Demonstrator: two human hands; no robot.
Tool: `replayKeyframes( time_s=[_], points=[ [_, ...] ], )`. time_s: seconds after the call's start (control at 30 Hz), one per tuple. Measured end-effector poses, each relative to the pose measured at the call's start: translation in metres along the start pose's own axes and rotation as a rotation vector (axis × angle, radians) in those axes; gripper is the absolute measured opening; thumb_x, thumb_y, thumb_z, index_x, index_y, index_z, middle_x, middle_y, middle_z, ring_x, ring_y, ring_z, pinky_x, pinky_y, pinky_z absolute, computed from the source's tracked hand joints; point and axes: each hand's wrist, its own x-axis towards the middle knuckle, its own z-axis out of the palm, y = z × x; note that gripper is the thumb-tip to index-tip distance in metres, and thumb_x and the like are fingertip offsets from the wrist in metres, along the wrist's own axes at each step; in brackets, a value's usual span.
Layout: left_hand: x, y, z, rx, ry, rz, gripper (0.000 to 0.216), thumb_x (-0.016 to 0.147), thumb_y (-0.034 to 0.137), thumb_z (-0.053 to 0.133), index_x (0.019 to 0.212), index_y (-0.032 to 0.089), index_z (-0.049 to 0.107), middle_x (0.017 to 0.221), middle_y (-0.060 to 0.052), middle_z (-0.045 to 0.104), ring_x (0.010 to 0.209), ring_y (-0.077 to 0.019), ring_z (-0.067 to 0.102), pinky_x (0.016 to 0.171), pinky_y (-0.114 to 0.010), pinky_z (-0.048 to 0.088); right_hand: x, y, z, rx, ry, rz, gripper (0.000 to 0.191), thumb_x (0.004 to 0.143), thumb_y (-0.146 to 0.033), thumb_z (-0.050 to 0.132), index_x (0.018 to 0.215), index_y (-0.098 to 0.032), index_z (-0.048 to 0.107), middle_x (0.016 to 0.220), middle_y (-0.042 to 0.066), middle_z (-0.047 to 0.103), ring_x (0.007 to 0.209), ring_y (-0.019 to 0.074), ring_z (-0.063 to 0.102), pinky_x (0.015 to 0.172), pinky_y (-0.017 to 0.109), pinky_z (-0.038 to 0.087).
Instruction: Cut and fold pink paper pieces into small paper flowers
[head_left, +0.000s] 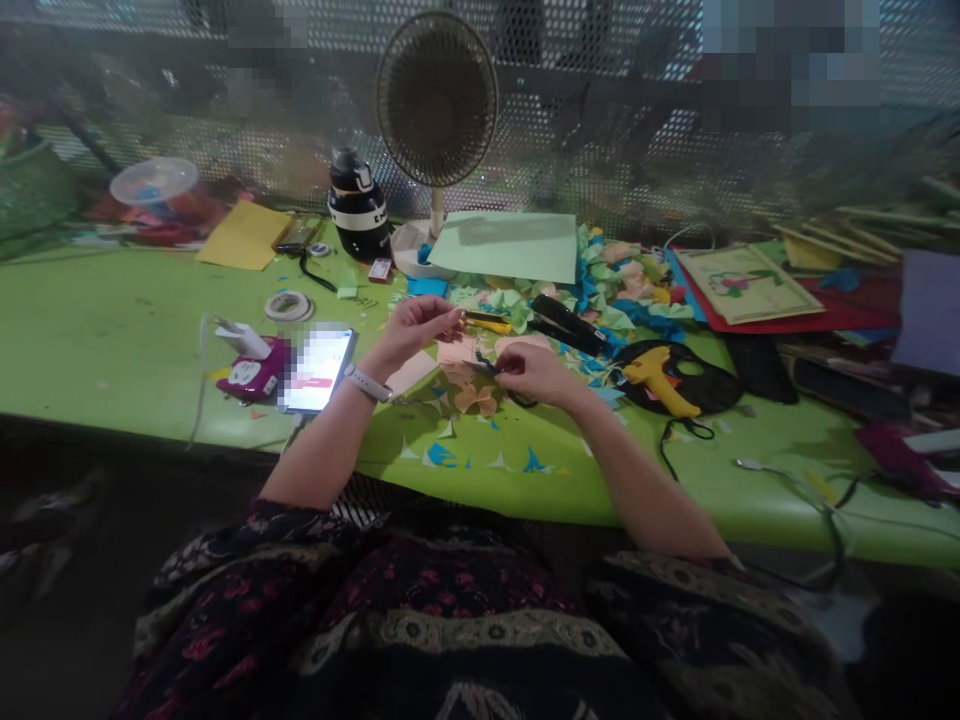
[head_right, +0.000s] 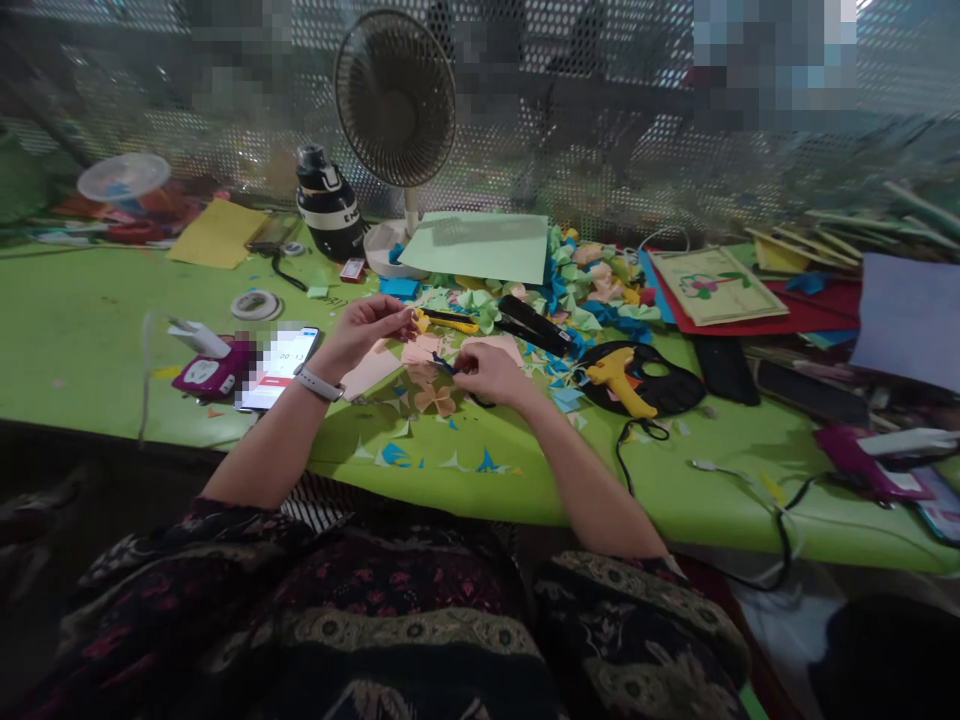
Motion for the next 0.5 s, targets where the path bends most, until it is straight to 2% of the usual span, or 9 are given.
replayKeyframes(
  time_s=[0.17, 0.3, 0.37, 0.43, 0.5],
  points=[
    [0.002, -0.002, -0.006, -0.011, 0.006, -0.013, 0.03, 0.082, 0.045, 0.078, 0.087, 0.016, 0.07, 0.08, -0.004, 0.073, 0.069, -0.0099, 0.069, 0.073, -0.025, 0.057, 0.002, 0.01, -0.008, 0.588, 0.081, 0.199, 0.026, 0.06, -0.033, 0.079, 0.074, -0.019, 0.061, 0.072, -0.001, 0.064, 0.066, 0.0127, 0.057, 0.066, 0.028, 0.046],
    [0.002, -0.004, -0.007, 0.018, -0.067, -0.019, 0.035, 0.084, 0.049, 0.075, 0.09, 0.015, 0.071, 0.082, -0.006, 0.074, 0.072, -0.0114, 0.071, 0.074, -0.026, 0.058, 0.001, 0.008, -0.014, 1.028, 0.052, 0.304, 0.025, 0.058, -0.021, 0.076, 0.072, -0.02, 0.055, 0.078, 0.0, 0.068, 0.075, 0.0145, 0.065, 0.074, 0.032, 0.054],
    [0.001, -0.005, -0.005, 0.041, -0.118, -0.033, 0.034, 0.084, 0.048, 0.075, 0.09, 0.015, 0.072, 0.081, -0.006, 0.074, 0.072, -0.0116, 0.071, 0.073, -0.026, 0.058, 0.0, 0.004, -0.015, 1.142, 0.009, 0.299, 0.021, 0.058, -0.015, 0.069, 0.073, -0.02, 0.055, 0.074, -0.001, 0.066, 0.069, 0.013, 0.063, 0.07, 0.03, 0.055],
    [0.0, -0.006, -0.002, 0.066, -0.18, -0.051, 0.031, 0.084, 0.045, 0.075, 0.092, 0.015, 0.072, 0.08, -0.006, 0.074, 0.072, -0.0119, 0.071, 0.073, -0.026, 0.059, -0.002, 0.0, -0.014, 1.207, -0.055, 0.276, 0.018, 0.056, -0.014, 0.062, 0.073, -0.019, 0.055, 0.064, -0.004, 0.059, 0.055, 0.0087, 0.053, 0.055, 0.023, 0.048],
    [-0.001, -0.005, 0.002, 0.08, -0.255, -0.064, 0.029, 0.085, 0.042, 0.075, 0.093, 0.015, 0.073, 0.081, -0.006, 0.074, 0.073, -0.0122, 0.071, 0.074, -0.027, 0.059, -0.003, -0.004, -0.012, 1.225, -0.137, 0.265, 0.012, 0.059, -0.019, 0.06, 0.07, -0.019, 0.054, 0.053, -0.007, 0.049, 0.041, 0.005, 0.035, 0.04, 0.017, 0.031]
  ],
)
